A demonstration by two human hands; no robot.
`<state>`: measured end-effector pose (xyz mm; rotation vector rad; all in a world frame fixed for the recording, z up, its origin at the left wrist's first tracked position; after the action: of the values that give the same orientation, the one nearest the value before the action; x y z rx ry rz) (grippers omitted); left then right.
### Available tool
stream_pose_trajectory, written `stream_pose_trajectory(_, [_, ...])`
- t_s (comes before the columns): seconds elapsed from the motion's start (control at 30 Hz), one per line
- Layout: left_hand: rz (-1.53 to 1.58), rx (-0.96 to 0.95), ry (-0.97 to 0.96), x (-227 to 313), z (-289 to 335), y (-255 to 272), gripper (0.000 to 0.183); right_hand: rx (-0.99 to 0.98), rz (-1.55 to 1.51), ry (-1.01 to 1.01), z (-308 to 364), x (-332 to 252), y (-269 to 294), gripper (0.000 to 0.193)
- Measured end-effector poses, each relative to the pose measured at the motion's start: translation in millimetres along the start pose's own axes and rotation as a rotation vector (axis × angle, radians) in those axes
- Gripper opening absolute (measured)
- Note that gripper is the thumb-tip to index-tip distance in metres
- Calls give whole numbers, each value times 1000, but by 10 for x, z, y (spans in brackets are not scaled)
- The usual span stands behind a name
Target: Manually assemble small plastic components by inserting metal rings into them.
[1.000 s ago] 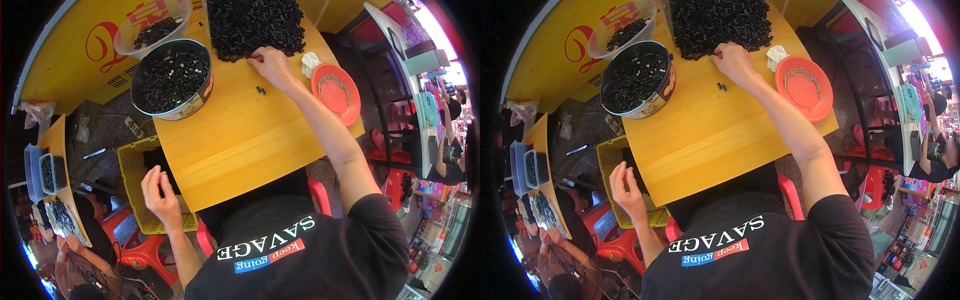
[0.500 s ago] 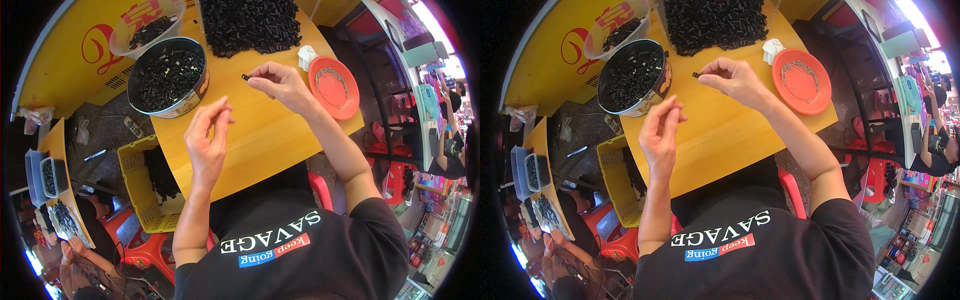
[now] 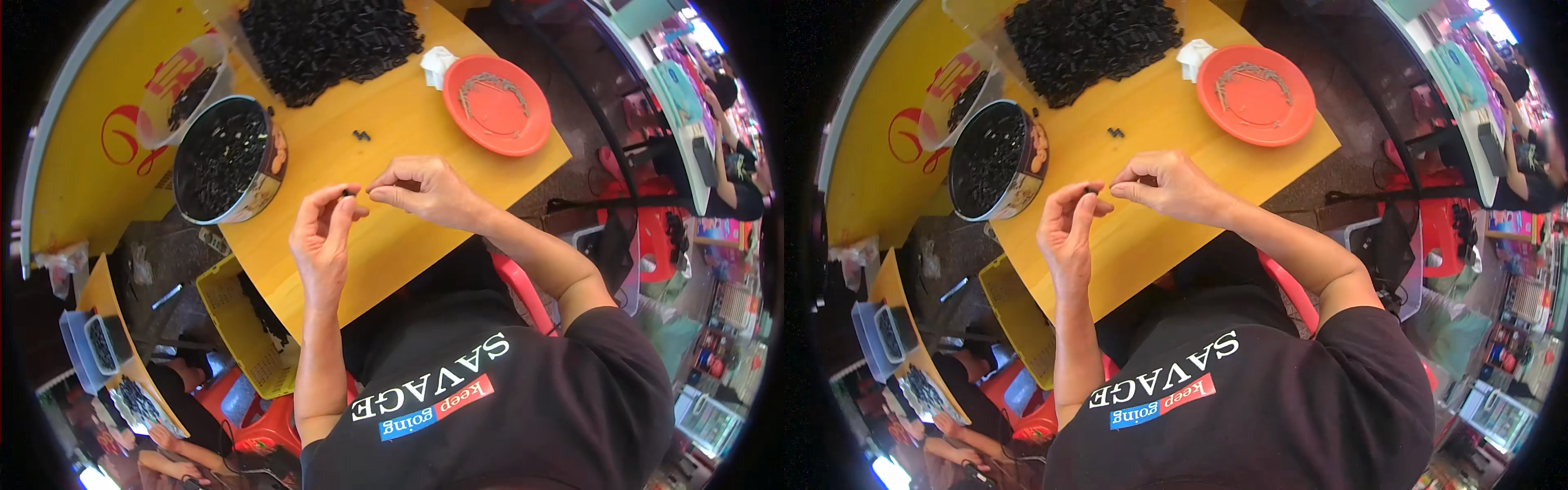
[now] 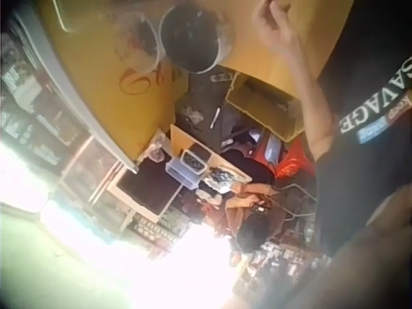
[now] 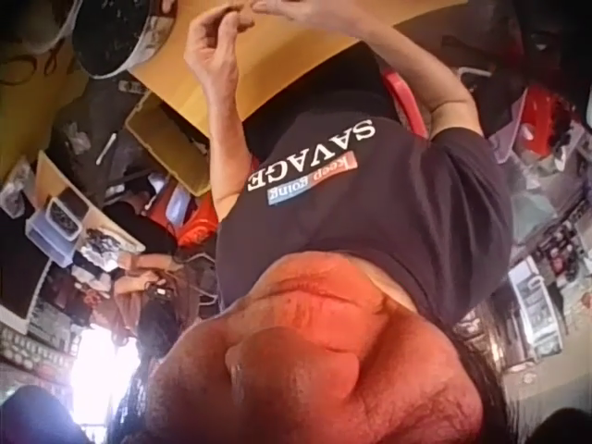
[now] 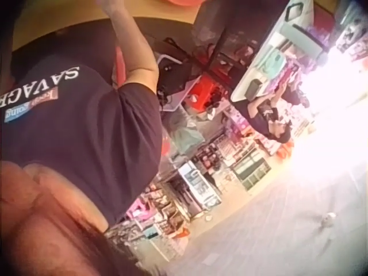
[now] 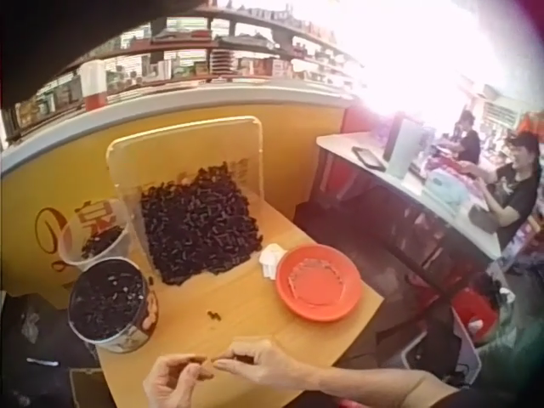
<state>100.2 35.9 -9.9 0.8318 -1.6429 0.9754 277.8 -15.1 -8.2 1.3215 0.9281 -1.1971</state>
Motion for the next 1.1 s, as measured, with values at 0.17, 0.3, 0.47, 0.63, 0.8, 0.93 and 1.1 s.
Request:
stream_pose_trajectory(0.17, [-29, 8, 14, -266, 113, 129, 18, 382, 277, 181, 144, -36, 622, 11])
stream_pose_trajectory(0.3, [-27, 6, 1, -341, 114, 126, 18, 827, 318, 250, 225, 45, 1420, 14])
stream_pose_trajectory(0.47, [-34, 5, 69, -404, 130, 127, 19, 741, 563, 131, 307, 223, 1926, 15])
stream_pose_trajectory(0.63, [-33, 0, 94, -417, 121, 131, 19, 353, 821, 217, 147, 337, 1750, 12])
stream_pose_trajectory(0.8, [-57, -14, 81, -391, 126, 121, 19, 304, 949, 171, 34, 458, 1746, 11])
stream_pose_trajectory(0.93, [-41, -20, 81, -303, 138, 65, 18, 322, 995, 205, 23, 436, 1729, 9])
stream_pose_trajectory(1.1, [23, -62, 95, -181, 128, -76, 17, 274, 612, 150, 80, 97, 1399, 16])
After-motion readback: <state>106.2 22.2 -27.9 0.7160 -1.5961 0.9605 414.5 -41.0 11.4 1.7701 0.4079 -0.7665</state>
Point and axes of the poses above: each hand's wrist, its own z-axis away from the middle knuckle, its own y-axis out of the back of the hand, x = y × z, the point moved 3 cm from there along -z, towards the middle knuckle, and after that the axes turned 8 degrees about -y, right-handed, at the moved point
